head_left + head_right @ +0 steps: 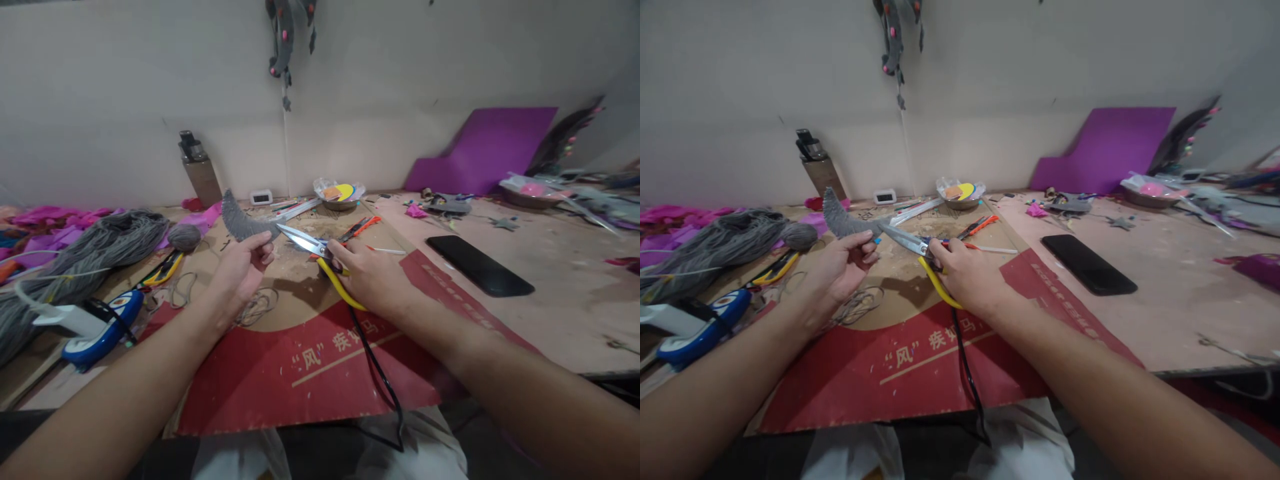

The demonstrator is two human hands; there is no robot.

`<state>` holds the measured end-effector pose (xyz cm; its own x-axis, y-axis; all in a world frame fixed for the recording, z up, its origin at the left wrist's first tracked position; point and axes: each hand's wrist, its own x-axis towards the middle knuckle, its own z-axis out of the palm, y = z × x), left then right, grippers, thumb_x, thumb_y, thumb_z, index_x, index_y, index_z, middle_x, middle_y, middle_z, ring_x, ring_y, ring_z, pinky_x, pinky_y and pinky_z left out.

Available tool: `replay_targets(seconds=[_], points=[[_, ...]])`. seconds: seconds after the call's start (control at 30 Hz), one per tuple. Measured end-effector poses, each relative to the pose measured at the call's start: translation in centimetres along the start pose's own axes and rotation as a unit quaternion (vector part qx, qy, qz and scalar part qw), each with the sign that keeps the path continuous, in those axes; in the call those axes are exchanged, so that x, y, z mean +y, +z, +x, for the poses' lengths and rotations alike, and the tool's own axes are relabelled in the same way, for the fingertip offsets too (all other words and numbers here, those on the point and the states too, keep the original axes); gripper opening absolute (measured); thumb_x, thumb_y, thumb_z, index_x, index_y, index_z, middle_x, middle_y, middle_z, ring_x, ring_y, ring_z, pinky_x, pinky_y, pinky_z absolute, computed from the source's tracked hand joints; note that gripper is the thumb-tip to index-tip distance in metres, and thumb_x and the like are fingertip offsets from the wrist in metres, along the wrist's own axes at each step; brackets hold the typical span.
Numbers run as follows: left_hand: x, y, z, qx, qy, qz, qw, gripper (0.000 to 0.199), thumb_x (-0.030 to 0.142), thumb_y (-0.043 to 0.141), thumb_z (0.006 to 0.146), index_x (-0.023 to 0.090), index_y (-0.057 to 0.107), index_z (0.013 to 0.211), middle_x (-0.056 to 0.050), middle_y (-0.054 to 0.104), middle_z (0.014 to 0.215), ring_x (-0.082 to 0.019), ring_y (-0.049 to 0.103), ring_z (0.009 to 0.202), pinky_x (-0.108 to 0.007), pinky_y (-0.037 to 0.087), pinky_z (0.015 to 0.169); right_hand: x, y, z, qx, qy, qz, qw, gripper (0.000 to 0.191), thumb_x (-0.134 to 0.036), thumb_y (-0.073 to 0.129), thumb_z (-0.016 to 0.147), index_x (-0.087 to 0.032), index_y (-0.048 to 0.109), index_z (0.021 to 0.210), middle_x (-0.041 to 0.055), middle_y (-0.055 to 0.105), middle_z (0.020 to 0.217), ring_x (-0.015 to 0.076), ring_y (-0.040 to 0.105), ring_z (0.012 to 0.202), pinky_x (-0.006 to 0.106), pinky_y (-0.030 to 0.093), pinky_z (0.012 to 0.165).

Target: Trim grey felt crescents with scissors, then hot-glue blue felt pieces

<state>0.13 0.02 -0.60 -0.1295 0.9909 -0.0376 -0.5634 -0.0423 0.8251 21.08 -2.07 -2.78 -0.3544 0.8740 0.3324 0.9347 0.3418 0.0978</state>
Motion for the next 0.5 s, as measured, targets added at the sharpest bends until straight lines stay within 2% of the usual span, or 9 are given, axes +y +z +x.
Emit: replay_targets(seconds=[0.2, 0.33, 0.5], points=[[0.13, 0.18, -0.10, 0.002, -0.007, 0.003, 1.000, 0.021, 0.003, 0.069, 0.064, 0.014, 0.051, 0.059, 0.003, 0.050, 0.051, -0.005, 0.045, 0.044, -0.019, 0.030, 0.042, 0.10, -0.23, -0.06, 0.011, 0.002, 0.016, 1.000, 0.041, -0.040, 0.031, 0.098, -0.025, 0.055, 0.128, 0.0092, 0.065, 0.101, 0.0181, 0.056, 0.067, 0.030, 0.020, 0.055], [0.30, 0.15, -0.12, 0.004, -0.009, 0.013, 1.000, 0.018, 0.004, 0.067, 0.064, 0.012, 0.053, 0.057, 0.002, 0.049, 0.050, -0.005, 0.044, 0.045, -0.018, 0.030, 0.042, 0.55, 0.29, 0.09, 0.035, 0.018, 0.087, 0.995, 0.033, -0.035, 0.038, 0.096, -0.025, 0.058, 0.119, 0.0056, 0.067, 0.095, 0.0174, 0.057, 0.069, 0.029, 0.021, 0.055], [0.24, -0.20, 0.12, 0.003, 0.001, 0.034, 0.999, 0.015, 0.004, 0.066, 0.065, 0.011, 0.055, 0.058, 0.002, 0.049, 0.050, -0.005, 0.042, 0.045, -0.018, 0.030, 0.041, 0.92, 0.70, 0.22, 0.066, 0.006, 0.094, 0.993, 0.037, -0.042, 0.041, 0.095, -0.027, 0.053, 0.127, 0.0065, 0.064, 0.109, 0.0185, 0.058, 0.078, 0.028, 0.022, 0.054]])
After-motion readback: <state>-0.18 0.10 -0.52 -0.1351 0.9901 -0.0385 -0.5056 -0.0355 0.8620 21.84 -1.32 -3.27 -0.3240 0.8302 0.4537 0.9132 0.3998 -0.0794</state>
